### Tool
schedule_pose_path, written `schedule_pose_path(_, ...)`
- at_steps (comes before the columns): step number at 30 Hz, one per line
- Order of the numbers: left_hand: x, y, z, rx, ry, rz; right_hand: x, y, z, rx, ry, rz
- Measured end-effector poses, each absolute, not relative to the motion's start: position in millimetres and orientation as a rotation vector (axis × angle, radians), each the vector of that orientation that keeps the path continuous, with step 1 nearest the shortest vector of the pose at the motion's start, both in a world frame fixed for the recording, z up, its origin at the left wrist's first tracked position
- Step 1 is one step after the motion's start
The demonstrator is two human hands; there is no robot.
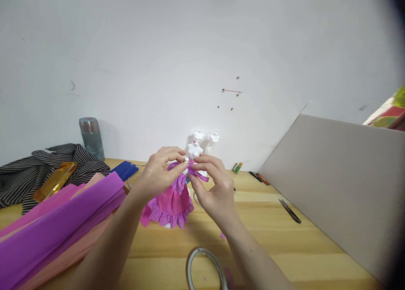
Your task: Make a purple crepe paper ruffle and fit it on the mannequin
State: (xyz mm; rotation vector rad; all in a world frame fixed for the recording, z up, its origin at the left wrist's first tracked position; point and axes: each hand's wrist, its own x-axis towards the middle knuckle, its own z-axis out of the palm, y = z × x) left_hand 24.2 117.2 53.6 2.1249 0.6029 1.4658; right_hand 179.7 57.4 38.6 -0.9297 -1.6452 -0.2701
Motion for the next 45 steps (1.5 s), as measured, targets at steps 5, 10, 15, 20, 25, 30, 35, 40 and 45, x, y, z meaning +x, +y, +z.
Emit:
schedule_pose_path(5, 25.1, 116.8, 54.4, 2.13, 0.611, 1.476, 178.2, 59.8, 41.8, -0.913, -1.645, -0.372)
schedule_pose_path(10, 24.4, 115.6, 55.3, 2.136, 0.609, 1.459, 178.2, 63.7, 42.6, -0.968, -1.536, -0.14)
schedule_pose_path(15, 24.4, 115.1, 56.6, 2.148, 0.597, 1.452, 178.9, 65.0, 40.4, -1.019, -1.465, 0.048)
schedule_pose_path(20, 24.7, 115.8, 56.0, 2.146, 0.591, 1.47, 176.1, 62.8, 38.0, -0.975, -1.495, 0.011)
schedule_pose_path(25, 25.0, 116.5, 54.4, 2.134, 0.593, 1.483, 176.6, 58.4, 38.6, -0.95, -1.552, -0.102)
schedule_pose_path(30, 24.8, 117.0, 55.1, 2.167, 0.572, 1.499, 183.3, 50.4, 40.1, -0.88, -1.75, -0.217)
schedule_pose_path(35, 24.4, 117.6, 54.5, 2.171, 0.594, 1.48, 183.7, 45.2, 39.7, -0.848, -1.756, -0.243)
schedule_pose_path(40, 25.6, 118.5, 53.1, 2.162, 0.592, 1.487, 179.1, 46.0, 40.1, -0.873, -1.684, -0.335)
schedule_pose_path(45, 26.2, 117.4, 53.3, 2.152, 0.589, 1.472, 174.6, 47.5, 36.8, -0.872, -1.64, -0.311)
